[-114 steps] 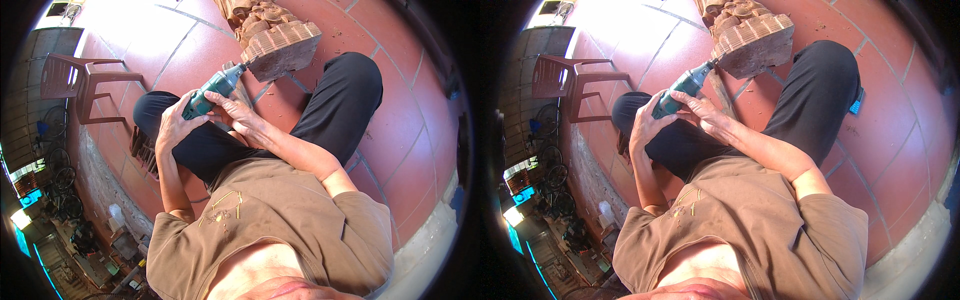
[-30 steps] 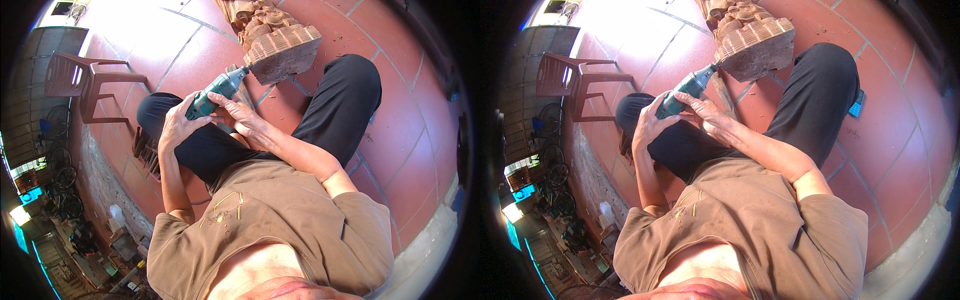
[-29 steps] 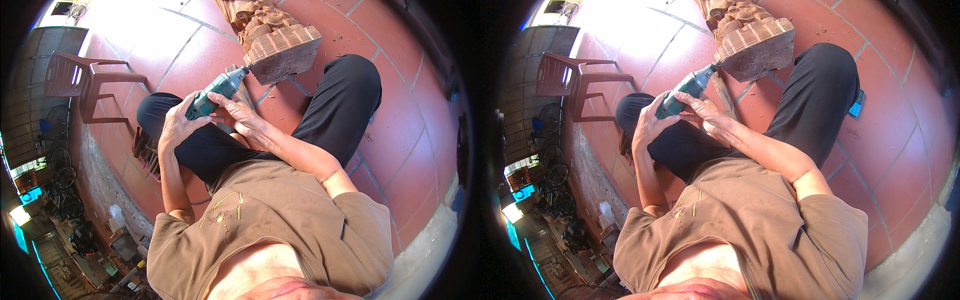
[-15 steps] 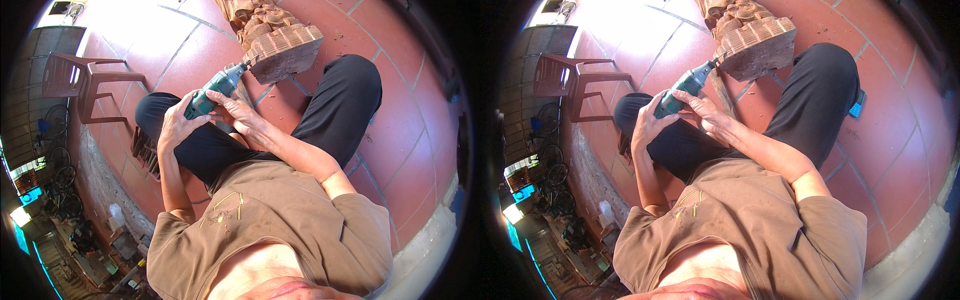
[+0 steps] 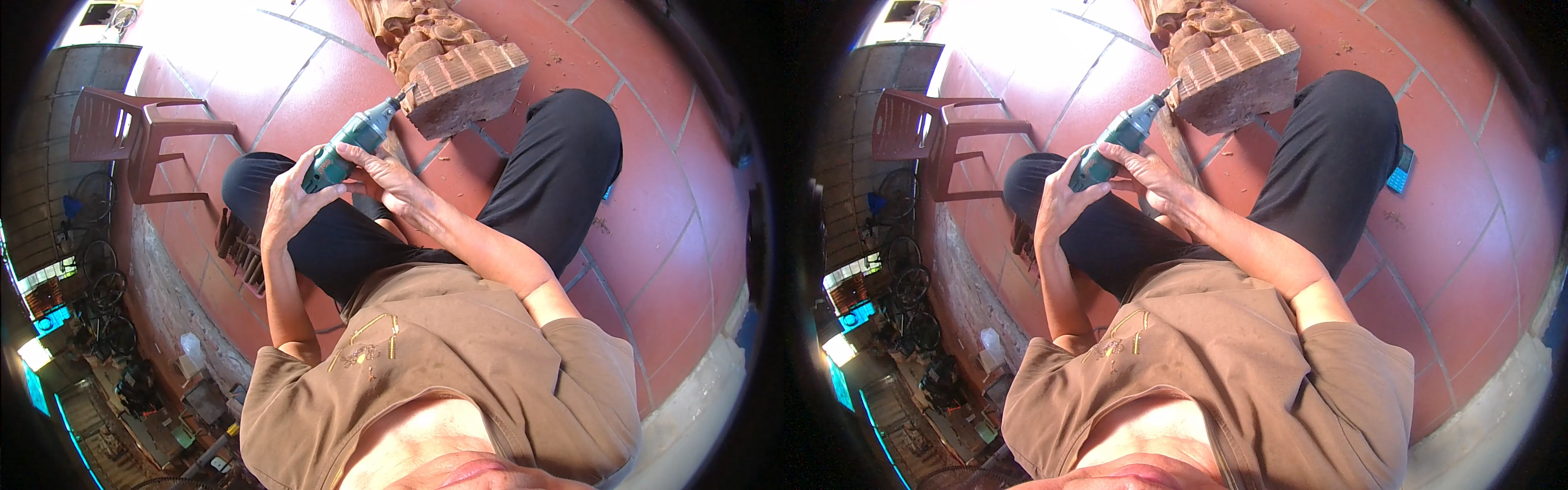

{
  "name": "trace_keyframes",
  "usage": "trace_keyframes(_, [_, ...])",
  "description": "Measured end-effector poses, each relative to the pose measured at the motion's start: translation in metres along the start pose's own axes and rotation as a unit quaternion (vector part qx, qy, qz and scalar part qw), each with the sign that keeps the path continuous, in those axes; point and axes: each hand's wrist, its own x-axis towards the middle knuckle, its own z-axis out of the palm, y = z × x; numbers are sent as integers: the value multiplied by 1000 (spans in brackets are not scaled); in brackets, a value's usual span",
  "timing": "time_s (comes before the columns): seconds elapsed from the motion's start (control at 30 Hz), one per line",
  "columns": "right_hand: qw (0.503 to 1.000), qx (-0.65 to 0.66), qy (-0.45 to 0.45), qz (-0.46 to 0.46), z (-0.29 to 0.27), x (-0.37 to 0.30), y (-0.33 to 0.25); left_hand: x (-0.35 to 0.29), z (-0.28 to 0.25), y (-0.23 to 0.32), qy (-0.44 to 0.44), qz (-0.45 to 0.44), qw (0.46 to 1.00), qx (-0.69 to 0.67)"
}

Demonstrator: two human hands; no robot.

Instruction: The person carves a wooden block using a chisel and mallet, then switches to a rotary tool to refine details. The person holds the wood steady while striking the chisel and later guides the rotary tool along the surface.

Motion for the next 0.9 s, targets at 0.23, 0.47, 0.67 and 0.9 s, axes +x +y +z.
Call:
trace_keyframes(0.23, [1000, -1, -6, -7, -3, 6, 2, 0, 2, -2, 13, -1, 1000, 14])
trace_keyframes(0.47, [1000, -10, -11, -7, -6, 7, 3, 0, 2, -4, 9, 1, 1000, 16])
trace_keyframes(0.67, [1000, -4, -3, 4, -4, 2, 4, -2, 0, -7, -3, 17, 1000, 19])
trace_keyframes(0.9, [1000, 0, -2, 9, -4, -3, 7, -5, -2, -2, -20, -2, 1000, 12])
